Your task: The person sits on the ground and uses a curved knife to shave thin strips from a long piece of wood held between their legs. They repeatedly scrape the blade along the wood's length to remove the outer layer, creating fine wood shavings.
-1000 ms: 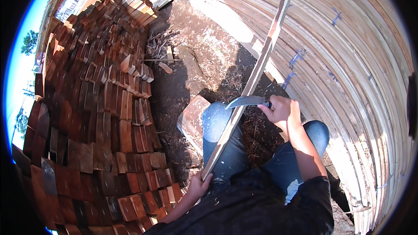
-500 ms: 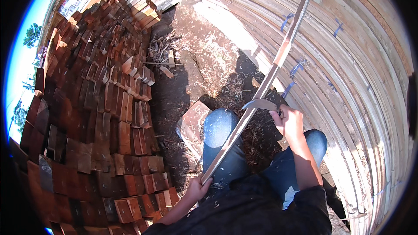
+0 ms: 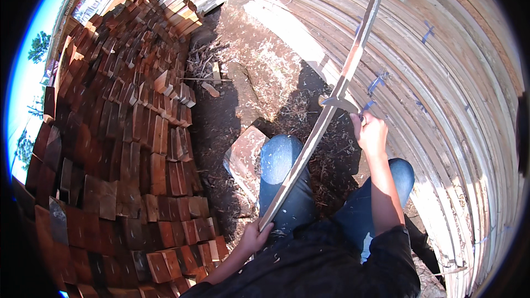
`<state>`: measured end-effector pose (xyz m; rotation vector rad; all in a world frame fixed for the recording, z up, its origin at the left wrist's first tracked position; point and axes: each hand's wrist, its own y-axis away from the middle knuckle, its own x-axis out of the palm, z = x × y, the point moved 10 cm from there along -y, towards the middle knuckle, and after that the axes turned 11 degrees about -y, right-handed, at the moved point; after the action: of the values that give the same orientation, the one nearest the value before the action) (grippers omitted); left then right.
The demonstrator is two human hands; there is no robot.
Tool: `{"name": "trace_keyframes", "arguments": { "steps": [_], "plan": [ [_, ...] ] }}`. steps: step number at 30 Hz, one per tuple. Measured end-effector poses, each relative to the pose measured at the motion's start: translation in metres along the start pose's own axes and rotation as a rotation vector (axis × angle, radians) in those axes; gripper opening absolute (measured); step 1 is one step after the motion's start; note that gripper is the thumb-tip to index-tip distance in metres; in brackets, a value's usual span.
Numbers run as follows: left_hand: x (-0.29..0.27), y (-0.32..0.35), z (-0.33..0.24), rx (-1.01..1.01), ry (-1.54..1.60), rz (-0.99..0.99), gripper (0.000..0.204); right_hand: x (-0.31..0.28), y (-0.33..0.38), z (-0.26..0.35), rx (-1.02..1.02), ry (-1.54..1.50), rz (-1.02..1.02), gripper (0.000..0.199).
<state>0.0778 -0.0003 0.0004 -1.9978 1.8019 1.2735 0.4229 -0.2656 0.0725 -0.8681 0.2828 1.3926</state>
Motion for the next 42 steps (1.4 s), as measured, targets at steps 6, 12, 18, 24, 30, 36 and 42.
{"name": "trace_keyframes", "arguments": {
  "steps": [6,12,18,24,30,36,42],
  "plan": [
    [0.006,-0.004,0.016,0.0,0.061,0.013,0.028,-0.049,-0.014,-0.083,0.428,-0.261,-0.178,0.049],
    [0.004,-0.006,0.003,0.026,0.055,-0.011,0.027,0.002,0.048,0.044,-0.121,-0.306,0.148,0.036],
    [0.004,-0.005,0.007,-0.03,0.069,0.031,0.027,0.003,0.037,0.056,-0.207,-0.1,0.173,0.044],
    [0.007,-0.008,0.005,-0.013,0.136,0.015,0.027,0.008,0.008,0.05,-0.391,0.012,0.077,0.05],
    [0.009,-0.008,0.003,-0.022,0.102,0.021,0.026,-0.04,-0.04,-0.045,0.246,0.103,-0.111,0.058],
    [0.0,-0.006,0.006,0.026,0.042,-0.035,0.024,-0.083,-0.05,-0.085,0.283,0.095,-0.099,0.059],
    [-0.001,-0.01,-0.002,-0.028,-0.023,-0.002,0.024,-0.067,-0.03,-0.109,0.321,-0.023,0.037,0.052]
  ]
}}
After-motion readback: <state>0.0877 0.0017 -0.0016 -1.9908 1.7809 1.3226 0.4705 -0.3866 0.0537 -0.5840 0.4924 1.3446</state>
